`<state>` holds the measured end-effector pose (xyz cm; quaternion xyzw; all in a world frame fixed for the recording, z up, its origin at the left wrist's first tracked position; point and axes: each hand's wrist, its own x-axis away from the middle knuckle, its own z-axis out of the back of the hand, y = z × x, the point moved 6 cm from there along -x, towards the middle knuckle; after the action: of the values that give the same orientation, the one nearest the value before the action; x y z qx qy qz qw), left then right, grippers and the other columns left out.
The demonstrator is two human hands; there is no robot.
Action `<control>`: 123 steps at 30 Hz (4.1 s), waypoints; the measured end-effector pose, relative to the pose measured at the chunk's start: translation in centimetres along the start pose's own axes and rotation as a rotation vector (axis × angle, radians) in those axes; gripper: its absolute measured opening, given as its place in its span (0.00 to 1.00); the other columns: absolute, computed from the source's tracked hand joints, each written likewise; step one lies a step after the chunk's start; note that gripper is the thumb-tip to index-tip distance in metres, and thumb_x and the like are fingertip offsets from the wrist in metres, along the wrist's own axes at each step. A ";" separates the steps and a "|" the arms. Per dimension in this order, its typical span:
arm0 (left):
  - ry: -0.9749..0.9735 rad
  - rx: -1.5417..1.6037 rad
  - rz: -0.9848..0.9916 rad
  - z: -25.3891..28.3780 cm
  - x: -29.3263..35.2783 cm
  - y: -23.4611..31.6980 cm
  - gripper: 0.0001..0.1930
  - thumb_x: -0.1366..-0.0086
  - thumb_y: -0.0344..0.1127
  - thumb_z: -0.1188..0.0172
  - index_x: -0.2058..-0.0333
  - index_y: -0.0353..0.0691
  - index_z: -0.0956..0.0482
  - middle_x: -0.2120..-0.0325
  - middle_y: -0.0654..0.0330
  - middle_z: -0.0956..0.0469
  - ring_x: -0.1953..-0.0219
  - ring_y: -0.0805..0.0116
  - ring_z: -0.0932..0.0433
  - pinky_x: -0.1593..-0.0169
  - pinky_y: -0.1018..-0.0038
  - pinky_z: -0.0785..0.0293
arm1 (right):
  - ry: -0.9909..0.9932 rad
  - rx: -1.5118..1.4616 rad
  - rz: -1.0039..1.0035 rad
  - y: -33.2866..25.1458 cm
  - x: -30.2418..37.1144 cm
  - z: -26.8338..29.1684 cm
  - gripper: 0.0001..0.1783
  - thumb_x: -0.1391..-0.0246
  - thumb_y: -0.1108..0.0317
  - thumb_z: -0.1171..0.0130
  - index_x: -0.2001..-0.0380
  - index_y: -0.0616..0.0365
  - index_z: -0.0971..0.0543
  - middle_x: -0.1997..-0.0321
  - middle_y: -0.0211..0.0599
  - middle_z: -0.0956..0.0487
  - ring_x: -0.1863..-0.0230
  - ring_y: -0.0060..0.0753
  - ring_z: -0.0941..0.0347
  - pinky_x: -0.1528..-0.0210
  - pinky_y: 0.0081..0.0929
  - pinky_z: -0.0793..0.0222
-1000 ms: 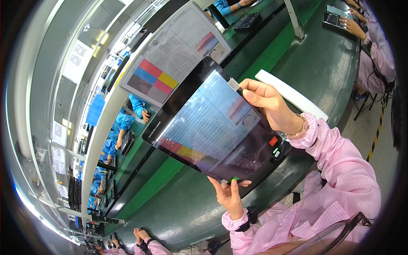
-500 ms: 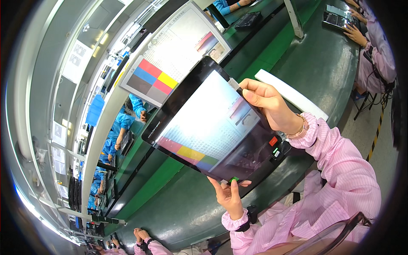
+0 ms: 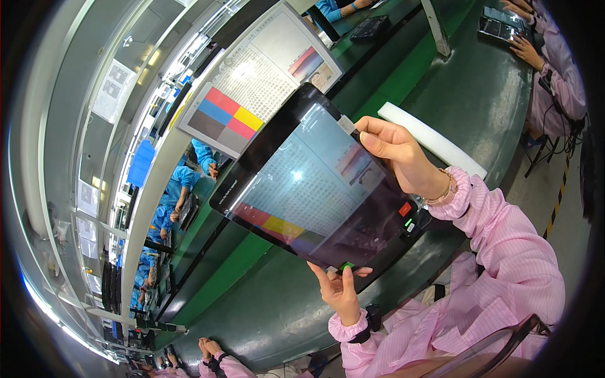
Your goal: The worker is testing electronic tablets on an assembly line, checking screen colors and functional data.
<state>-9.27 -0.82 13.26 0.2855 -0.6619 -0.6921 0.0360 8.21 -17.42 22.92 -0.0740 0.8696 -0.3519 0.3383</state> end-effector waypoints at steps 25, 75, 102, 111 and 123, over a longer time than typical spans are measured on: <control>0.280 0.292 0.031 2.2 -0.1 -1.9 0.26 0.29 0.43 0.59 0.38 0.32 0.46 0.48 0.59 0.33 0.48 0.71 0.34 0.44 0.75 0.41 | 0.055 0.038 -0.152 4.1 2.6 -0.4 0.12 0.38 0.63 0.51 0.58 0.60 0.27 0.61 0.27 0.23 0.59 0.16 0.29 0.52 0.19 0.36; -0.038 0.773 1.144 -9.2 -2.6 -10.8 0.18 0.34 0.36 0.54 0.52 0.26 0.34 0.52 0.48 0.35 0.44 0.54 0.39 0.34 0.61 0.47 | 0.139 0.343 -0.613 5.0 10.5 19.9 0.29 0.41 0.73 0.54 0.38 0.67 0.48 0.32 0.53 0.48 0.29 0.41 0.56 0.31 0.31 0.56; 0.001 0.321 0.343 -6.7 -1.8 -6.4 0.15 0.30 0.35 0.54 0.51 0.30 0.33 0.63 0.61 0.24 0.64 0.77 0.24 0.62 0.79 0.27 | 0.302 0.442 -0.361 3.0 4.9 15.1 0.21 0.37 0.59 0.53 0.43 0.54 0.34 0.64 0.21 0.29 0.65 0.10 0.37 0.62 0.13 0.37; 0.071 0.351 0.267 -4.6 -0.8 -2.4 0.17 0.29 0.35 0.57 0.49 0.29 0.36 0.63 0.58 0.24 0.63 0.76 0.25 0.60 0.79 0.29 | 0.248 0.588 0.190 -1.9 0.7 7.7 0.20 0.36 0.62 0.55 0.43 0.52 0.33 0.66 0.23 0.24 0.69 0.06 0.30 0.66 0.07 0.34; 0.046 0.463 0.237 -4.1 -0.7 -2.0 0.16 0.30 0.34 0.55 0.49 0.29 0.34 0.62 0.58 0.24 0.62 0.74 0.24 0.57 0.78 0.29 | 0.162 0.293 0.088 -1.9 -0.3 7.8 0.19 0.38 0.66 0.54 0.46 0.59 0.29 0.54 0.27 0.25 0.58 0.12 0.28 0.56 0.13 0.32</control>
<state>-6.22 -4.01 11.81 0.2223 -0.8305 -0.5065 0.0656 13.23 -23.06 20.23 0.0428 0.8358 -0.4644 0.2896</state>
